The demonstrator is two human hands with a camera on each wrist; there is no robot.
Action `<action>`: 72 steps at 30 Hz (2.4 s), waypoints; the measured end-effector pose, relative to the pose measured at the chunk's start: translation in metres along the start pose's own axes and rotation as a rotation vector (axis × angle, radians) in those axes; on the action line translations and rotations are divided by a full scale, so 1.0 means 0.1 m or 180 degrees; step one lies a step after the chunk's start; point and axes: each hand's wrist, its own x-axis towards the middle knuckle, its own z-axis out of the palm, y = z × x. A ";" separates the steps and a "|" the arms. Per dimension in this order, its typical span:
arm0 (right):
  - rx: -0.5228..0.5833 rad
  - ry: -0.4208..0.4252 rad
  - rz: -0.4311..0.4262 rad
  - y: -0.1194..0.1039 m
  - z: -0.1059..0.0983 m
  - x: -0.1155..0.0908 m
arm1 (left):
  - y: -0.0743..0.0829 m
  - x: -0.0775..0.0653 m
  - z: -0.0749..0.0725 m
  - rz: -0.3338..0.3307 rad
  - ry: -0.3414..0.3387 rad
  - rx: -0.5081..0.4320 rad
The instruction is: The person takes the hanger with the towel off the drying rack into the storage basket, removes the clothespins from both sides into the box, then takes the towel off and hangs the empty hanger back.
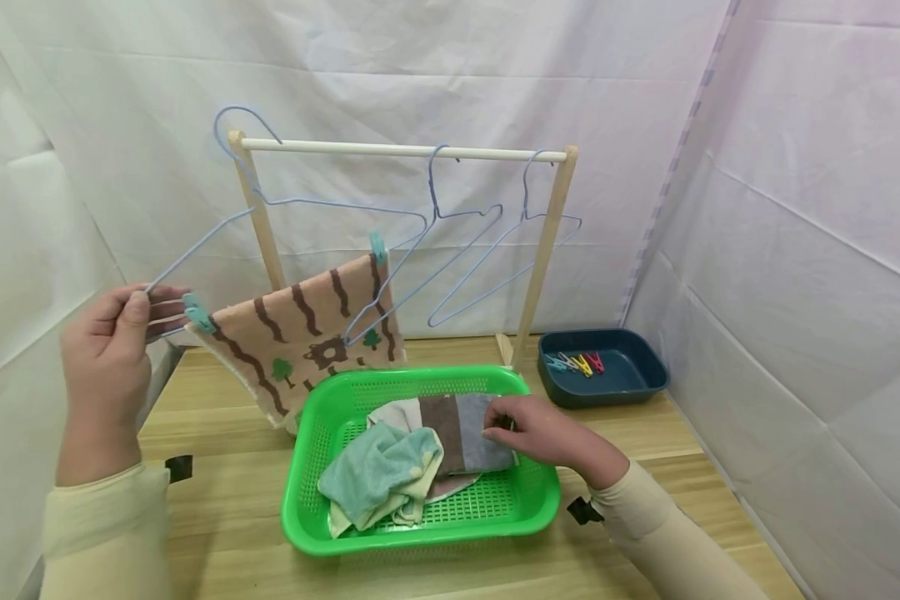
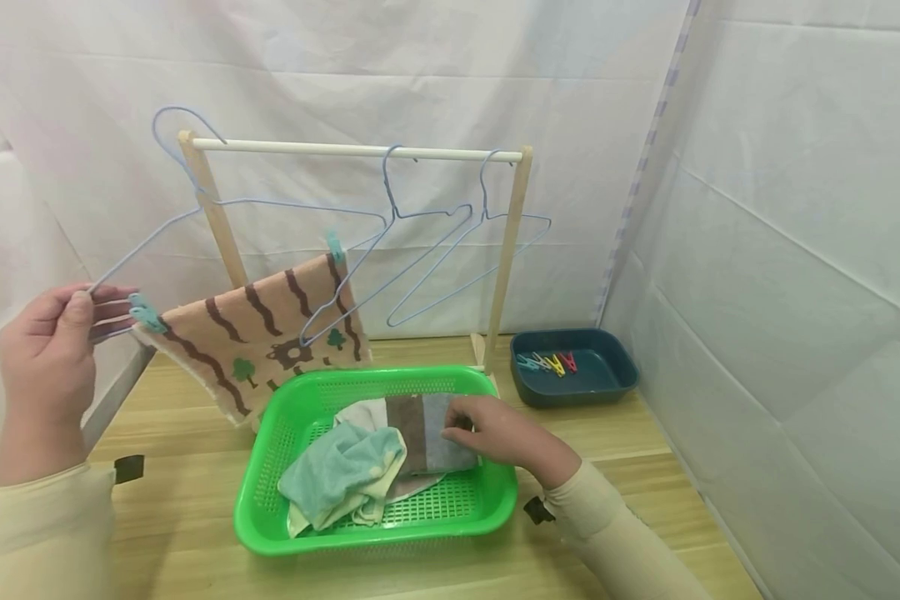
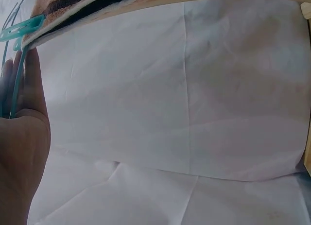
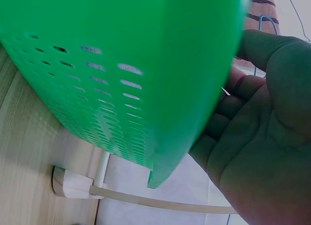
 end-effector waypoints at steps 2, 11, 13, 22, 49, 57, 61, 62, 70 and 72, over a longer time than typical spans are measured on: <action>-0.0009 0.0002 0.0001 0.00 0.00 0.00 | 0.01 0.00 -0.01 0.0011 0.0086 -0.0098; -0.0006 0.0010 0.0007 -0.01 0.00 0.01 | 0.01 -0.02 -0.05 0.0013 0.0178 -0.0753; 0.0000 0.0008 0.0009 0.00 0.00 0.01 | 0.01 -0.02 -0.06 0.0062 0.0128 -0.0878; -0.0007 0.0009 0.0012 0.00 0.01 0.01 | 0.04 -0.01 -0.08 0.0142 -0.0271 -0.1553; 0.0001 0.0018 0.0061 -0.02 0.02 -0.01 | 0.02 -0.10 0.14 -0.0166 -0.1703 -0.2014; 0.0066 -0.0006 0.0079 0.00 0.04 -0.02 | -0.08 -0.13 0.29 -0.0210 -0.1905 -0.1858; 0.0123 0.0008 0.0079 0.02 0.04 -0.03 | -0.10 -0.17 0.39 -0.0280 -0.1907 -0.1602; 0.0133 0.0017 0.0075 0.02 0.04 -0.03 | -0.11 -0.18 0.42 -0.0296 -0.1899 -0.1557; 0.0268 0.0002 0.0105 0.05 0.02 -0.04 | -0.21 -0.24 0.62 -0.0370 -0.1774 -0.1218; 0.0270 0.0015 0.0098 0.04 0.01 -0.04 | -0.24 -0.27 0.64 -0.0370 -0.1769 -0.1126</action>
